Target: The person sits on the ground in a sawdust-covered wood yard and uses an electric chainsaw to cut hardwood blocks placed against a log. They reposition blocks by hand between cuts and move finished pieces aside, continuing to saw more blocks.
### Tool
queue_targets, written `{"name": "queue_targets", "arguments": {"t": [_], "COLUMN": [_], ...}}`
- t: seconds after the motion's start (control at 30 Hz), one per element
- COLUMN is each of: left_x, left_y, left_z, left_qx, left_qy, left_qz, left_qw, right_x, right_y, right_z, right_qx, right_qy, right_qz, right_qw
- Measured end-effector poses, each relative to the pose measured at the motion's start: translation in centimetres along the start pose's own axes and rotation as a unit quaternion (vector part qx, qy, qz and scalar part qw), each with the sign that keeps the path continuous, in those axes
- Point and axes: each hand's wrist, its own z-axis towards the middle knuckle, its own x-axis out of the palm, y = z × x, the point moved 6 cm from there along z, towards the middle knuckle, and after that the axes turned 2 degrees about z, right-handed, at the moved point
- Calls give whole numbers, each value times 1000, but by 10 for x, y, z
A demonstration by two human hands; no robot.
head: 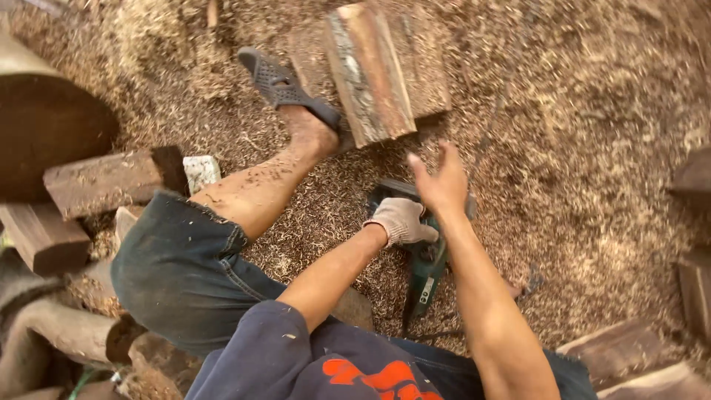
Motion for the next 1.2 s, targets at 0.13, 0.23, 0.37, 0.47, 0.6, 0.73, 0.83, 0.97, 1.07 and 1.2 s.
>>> {"name": "queue_targets", "arguments": {"t": [0.13, 0.23, 0.37, 0.47, 0.6, 0.73, 0.83, 0.97, 1.07, 1.2], "left_x": [-31, -60, -125, -148, -142, -74, -114, -133, -154, -32], "left_y": [64, 137, 153, 156, 141, 146, 133, 128, 133, 264], "left_z": [3, 17, -22, 7, 72, 284, 233, 192, 185, 263], "left_qx": [-24, -140, -216, -154, -119, -19, 9, 15, 35, -351], "left_qy": [-76, -162, -247, -318, -229, -198, -165, -196, -244, -520], "left_qz": [-136, -291, -512, -628, -698, -710, -732, -768, -821, 111], "left_qw": [987, 933, 794, 693, 667, 675, 661, 610, 515, 771], "right_x": [74, 100, 94, 62, 22, 14, 7, 16, 3, -20], "right_y": [86, 101, 93, 96, 74, -11, -4, 40, 68, 71], "right_z": [62, 78, 98, 106, 134, 192, 196, 185, 171, 155], "right_qx": [-104, -99, -95, -66, 18, 52, 77, 77, 48, -67], "right_qy": [8, 30, 42, 69, 162, 222, 217, 181, 151, 127], "right_qz": [-122, -242, -307, -274, -61, 172, 179, 130, 109, 125], "right_qw": [987, 965, 946, 957, 985, 958, 957, 972, 981, 982]}}
